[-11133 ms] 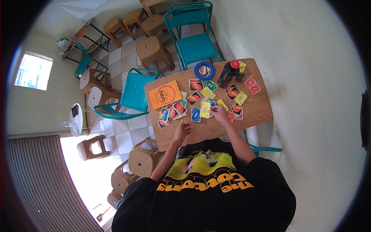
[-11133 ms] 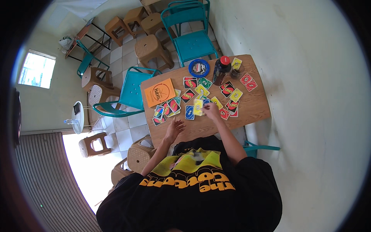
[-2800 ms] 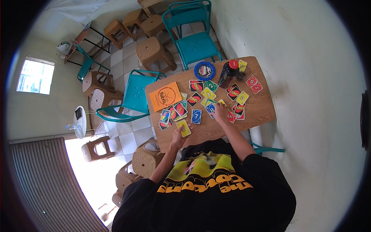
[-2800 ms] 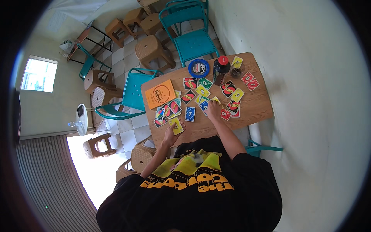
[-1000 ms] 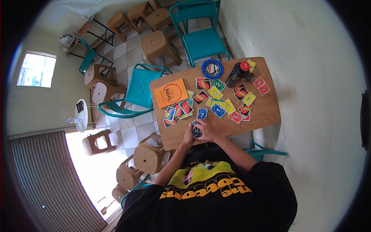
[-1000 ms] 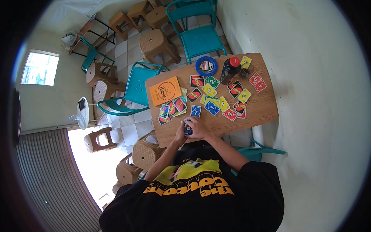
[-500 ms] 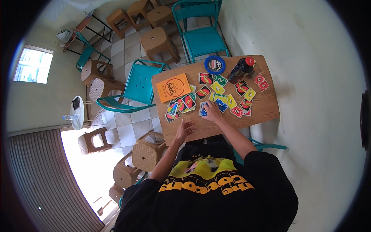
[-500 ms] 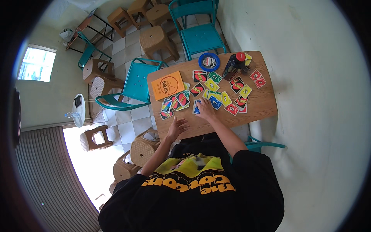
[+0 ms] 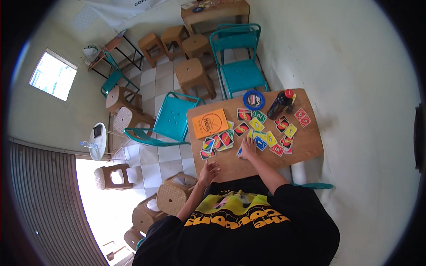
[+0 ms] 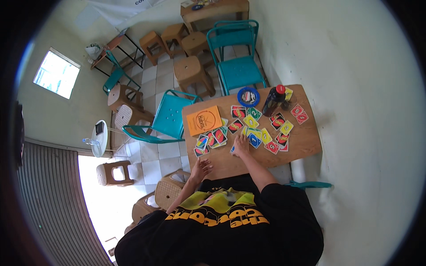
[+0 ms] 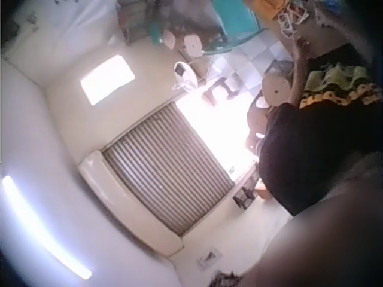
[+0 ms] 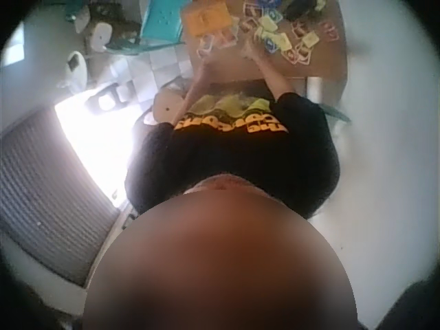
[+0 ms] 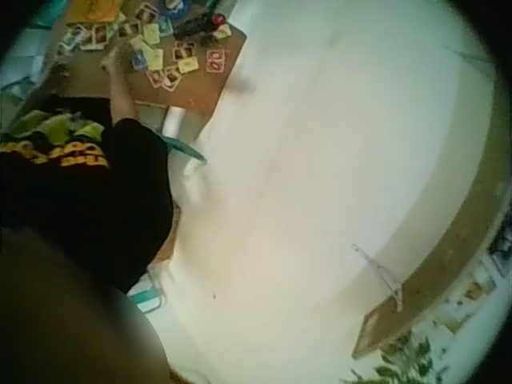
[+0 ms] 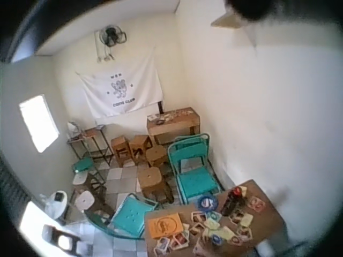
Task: Picking up scattered playing cards from a table and organizing them into a single stack.
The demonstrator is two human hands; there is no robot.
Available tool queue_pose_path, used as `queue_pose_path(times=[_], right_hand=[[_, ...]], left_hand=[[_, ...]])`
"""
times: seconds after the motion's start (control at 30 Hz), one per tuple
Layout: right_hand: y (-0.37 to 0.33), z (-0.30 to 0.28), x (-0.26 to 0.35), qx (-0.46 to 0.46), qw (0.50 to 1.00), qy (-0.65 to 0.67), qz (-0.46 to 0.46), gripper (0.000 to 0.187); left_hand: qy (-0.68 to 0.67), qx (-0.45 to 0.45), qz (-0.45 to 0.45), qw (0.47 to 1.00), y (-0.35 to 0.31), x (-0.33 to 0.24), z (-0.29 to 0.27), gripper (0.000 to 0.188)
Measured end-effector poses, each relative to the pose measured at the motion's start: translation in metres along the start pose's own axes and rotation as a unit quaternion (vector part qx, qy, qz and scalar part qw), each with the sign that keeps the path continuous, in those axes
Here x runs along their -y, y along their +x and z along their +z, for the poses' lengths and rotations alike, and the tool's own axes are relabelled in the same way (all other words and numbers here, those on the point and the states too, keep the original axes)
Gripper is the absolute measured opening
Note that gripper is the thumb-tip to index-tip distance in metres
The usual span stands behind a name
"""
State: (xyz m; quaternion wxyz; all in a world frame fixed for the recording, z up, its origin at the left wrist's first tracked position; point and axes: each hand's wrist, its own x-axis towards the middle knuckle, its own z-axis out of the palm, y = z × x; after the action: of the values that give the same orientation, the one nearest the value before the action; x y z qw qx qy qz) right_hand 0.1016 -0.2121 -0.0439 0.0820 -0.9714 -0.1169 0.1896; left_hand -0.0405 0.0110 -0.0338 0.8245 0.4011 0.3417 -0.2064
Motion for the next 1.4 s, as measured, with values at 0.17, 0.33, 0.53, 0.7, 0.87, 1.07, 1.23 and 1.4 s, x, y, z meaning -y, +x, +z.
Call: queue_pose_path(times=[0.17,0.33,0.53,0.7,0.87,1.07,1.23,1.4], right_hand=[[-0.003,0.013,-0.004,0.018,0.995,0.101,0.000,0.092],[-0.018,0.000,0.016,0.021,0.963,0.223,-0.149,0.098],[-0.070,-0.100,0.050,0.069,0.905,0.316,-0.276,0.091],[-0.077,-0.116,0.054,-0.078,0.886,0.313,-0.332,0.091],[-0.085,-0.126,0.059,-0.084,0.874,0.382,-0.290,0.086],[-0.078,-0.120,0.061,-0.061,0.881,0.320,-0.345,0.063],[-0.080,-0.123,0.073,-0.052,0.875,0.300,-0.376,0.058],[-0.075,-0.124,0.077,-0.075,0.892,0.264,-0.360,0.060]], left_hand=[[0.015,0.013,0.008,1.000,0.012,-0.004,0.002,0.051],[0.081,0.081,-0.040,0.993,0.025,-0.013,0.015,0.057],[-0.086,0.257,-0.175,0.946,0.015,-0.029,0.060,0.047],[-0.058,0.257,-0.161,0.951,0.023,-0.031,0.060,0.045],[-0.090,0.257,-0.072,0.959,0.006,-0.053,0.073,0.040],[-0.120,0.268,-0.052,0.955,-0.007,-0.061,0.077,0.034],[-0.109,0.258,0.007,0.960,0.006,-0.052,0.058,0.037],[-0.106,0.247,0.014,0.963,0.001,-0.058,0.060,0.023]])
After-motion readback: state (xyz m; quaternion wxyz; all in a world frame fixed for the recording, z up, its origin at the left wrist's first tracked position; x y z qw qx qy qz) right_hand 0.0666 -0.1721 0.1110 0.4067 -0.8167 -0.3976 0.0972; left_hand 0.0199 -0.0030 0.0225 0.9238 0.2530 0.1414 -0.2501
